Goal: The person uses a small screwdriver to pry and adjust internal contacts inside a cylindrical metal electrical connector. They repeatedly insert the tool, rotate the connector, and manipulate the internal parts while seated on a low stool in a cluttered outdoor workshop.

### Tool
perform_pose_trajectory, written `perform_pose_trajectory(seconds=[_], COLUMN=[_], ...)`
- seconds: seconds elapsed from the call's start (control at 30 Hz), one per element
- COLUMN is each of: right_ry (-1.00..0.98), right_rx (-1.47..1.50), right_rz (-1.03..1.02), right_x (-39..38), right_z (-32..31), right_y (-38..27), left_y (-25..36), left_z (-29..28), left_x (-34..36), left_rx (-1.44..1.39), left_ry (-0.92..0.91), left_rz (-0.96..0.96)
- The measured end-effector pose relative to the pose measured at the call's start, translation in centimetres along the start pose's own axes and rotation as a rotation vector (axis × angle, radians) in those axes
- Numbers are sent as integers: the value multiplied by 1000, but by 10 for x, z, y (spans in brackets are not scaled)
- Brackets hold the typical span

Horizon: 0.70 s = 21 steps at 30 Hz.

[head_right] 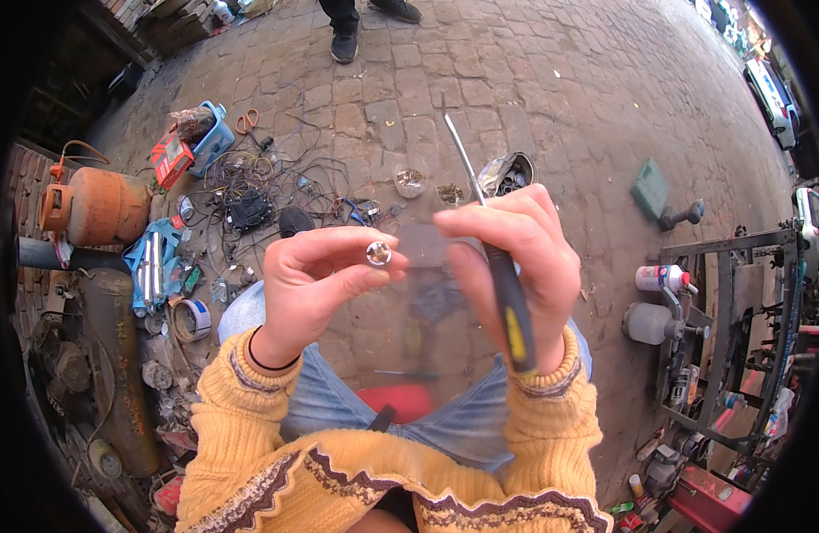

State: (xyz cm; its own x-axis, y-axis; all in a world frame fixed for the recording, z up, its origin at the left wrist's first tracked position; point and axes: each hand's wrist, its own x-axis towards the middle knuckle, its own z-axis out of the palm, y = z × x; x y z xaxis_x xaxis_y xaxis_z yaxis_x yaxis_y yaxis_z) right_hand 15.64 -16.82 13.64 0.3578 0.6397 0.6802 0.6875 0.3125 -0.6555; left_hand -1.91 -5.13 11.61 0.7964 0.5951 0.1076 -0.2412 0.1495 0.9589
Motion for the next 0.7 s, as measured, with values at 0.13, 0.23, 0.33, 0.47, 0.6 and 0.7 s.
perform_pose_trajectory(seconds=[0.13, 0.23, 0.33, 0.47, 0.6, 0.7], right_ry=[-114, -113, -112, -88, -54, -25], right_rx=[-235, -266, -314, -409, -473, -429], right_rz=[-151, -200, -235, -279, -277, -251], right_x=[1, 1, 2, 1, -1, -2], right_z=[12, 11, 11, 11, 12, 15], right_y=[-1, -2, -3, -8, -13, -11], left_y=[1, 1, 0, -3, -6, -6], left_z=[-1, -3, -4, -4, -4, -3], left_x=[0, -1, -1, 1, 3, 3], left_rx=[23, 56, 83, 186, 339, 278], left_ry=[-10, -21, -13, -9, 39, 58], left_rz=[-21, -10, -15, 64, 123, 94])
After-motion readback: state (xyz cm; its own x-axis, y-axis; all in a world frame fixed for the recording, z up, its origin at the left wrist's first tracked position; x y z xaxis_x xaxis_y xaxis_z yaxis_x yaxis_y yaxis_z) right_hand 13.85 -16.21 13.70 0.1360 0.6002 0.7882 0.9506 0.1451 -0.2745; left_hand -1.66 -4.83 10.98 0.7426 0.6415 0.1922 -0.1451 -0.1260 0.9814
